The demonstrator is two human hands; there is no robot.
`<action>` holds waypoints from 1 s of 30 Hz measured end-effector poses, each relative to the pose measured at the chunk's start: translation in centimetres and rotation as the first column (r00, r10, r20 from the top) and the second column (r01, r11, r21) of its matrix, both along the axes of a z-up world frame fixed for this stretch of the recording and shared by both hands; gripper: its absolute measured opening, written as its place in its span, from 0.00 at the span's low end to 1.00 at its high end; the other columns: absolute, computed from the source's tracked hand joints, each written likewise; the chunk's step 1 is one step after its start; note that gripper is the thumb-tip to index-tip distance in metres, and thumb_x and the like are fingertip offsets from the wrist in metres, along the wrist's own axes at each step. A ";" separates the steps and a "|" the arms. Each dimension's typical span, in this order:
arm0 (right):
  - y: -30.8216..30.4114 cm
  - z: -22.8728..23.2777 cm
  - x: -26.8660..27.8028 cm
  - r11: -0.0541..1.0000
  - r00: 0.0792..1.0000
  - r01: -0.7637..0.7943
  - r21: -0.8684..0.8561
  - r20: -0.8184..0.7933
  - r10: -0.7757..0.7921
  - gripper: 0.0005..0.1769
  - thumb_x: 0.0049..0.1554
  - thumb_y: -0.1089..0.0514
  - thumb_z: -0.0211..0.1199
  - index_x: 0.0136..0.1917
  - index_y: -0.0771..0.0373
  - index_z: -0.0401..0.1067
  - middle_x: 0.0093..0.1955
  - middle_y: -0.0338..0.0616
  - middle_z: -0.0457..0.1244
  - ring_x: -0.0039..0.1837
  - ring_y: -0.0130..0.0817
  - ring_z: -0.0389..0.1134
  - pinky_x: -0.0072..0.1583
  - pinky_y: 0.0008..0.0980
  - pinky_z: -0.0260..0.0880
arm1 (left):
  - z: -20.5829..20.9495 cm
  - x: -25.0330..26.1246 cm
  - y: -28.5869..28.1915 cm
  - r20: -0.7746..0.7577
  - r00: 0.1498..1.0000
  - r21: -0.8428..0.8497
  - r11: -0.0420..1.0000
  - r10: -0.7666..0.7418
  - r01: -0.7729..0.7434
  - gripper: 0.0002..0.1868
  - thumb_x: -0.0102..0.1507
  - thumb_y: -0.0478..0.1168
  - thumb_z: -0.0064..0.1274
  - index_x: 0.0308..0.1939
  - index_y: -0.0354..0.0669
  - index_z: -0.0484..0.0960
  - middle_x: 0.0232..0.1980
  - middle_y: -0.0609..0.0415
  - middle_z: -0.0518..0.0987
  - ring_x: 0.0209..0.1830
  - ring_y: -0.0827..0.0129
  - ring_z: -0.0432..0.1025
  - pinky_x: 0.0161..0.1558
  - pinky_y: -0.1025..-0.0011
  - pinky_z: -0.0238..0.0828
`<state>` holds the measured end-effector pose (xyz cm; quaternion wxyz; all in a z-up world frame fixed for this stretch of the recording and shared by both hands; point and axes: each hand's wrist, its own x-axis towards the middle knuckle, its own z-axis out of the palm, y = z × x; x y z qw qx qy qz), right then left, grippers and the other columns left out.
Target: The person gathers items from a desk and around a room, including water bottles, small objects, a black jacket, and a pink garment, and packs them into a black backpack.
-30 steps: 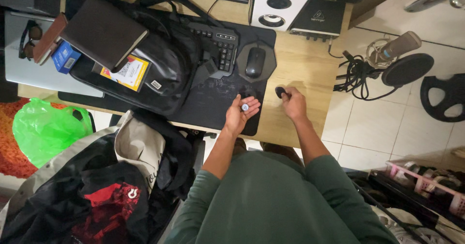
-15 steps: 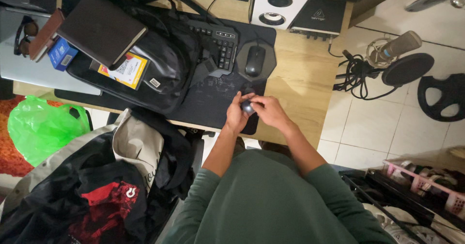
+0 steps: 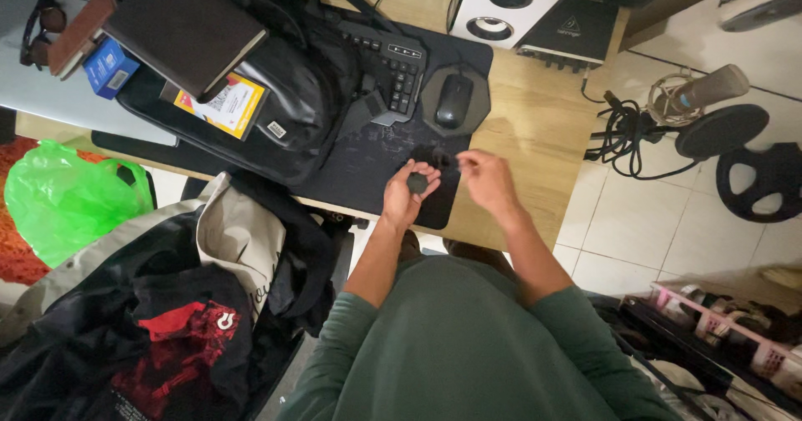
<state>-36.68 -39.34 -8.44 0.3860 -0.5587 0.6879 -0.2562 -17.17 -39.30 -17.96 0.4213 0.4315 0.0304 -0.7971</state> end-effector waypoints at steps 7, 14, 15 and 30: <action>3.6 -5.3 -4.2 0.987 0.890 0.162 0.025 -0.434 -0.135 0.20 0.56 0.55 0.66 0.60 0.66 0.76 0.58 0.65 0.65 0.59 0.60 0.67 0.59 0.51 0.70 | -1.0 1.2 -0.3 0.205 0.977 0.007 0.998 -0.056 0.056 0.16 0.71 0.51 0.48 0.37 0.44 0.77 0.31 0.57 0.73 0.31 0.68 0.72 0.34 0.67 0.71; 4.7 -4.5 -1.1 0.978 0.846 0.207 0.001 -0.502 -0.178 0.31 0.53 0.46 0.72 0.60 0.70 0.72 0.63 0.67 0.60 0.64 0.63 0.62 0.59 0.54 0.68 | -0.6 0.7 -0.6 0.222 0.970 0.032 0.995 -0.094 0.089 0.17 0.71 0.52 0.46 0.36 0.43 0.76 0.30 0.57 0.72 0.30 0.68 0.71 0.33 0.67 0.71; 4.6 -4.3 -1.0 0.972 0.846 0.233 0.027 -0.499 -0.189 0.30 0.53 0.45 0.72 0.59 0.70 0.72 0.63 0.66 0.60 0.64 0.63 0.62 0.59 0.54 0.69 | -0.5 0.6 -0.7 0.225 0.969 0.038 0.995 -0.097 0.091 0.17 0.71 0.52 0.45 0.36 0.43 0.76 0.30 0.57 0.72 0.30 0.68 0.71 0.33 0.67 0.71; 4.2 -5.5 -2.6 0.951 0.881 0.301 0.075 -0.404 -0.247 0.28 0.48 0.53 0.75 0.58 0.68 0.72 0.58 0.64 0.61 0.61 0.63 0.61 0.60 0.53 0.65 | -0.3 1.1 -0.2 0.202 0.973 0.029 0.994 -0.108 0.105 0.19 0.72 0.53 0.42 0.39 0.43 0.77 0.33 0.56 0.73 0.32 0.68 0.71 0.35 0.67 0.73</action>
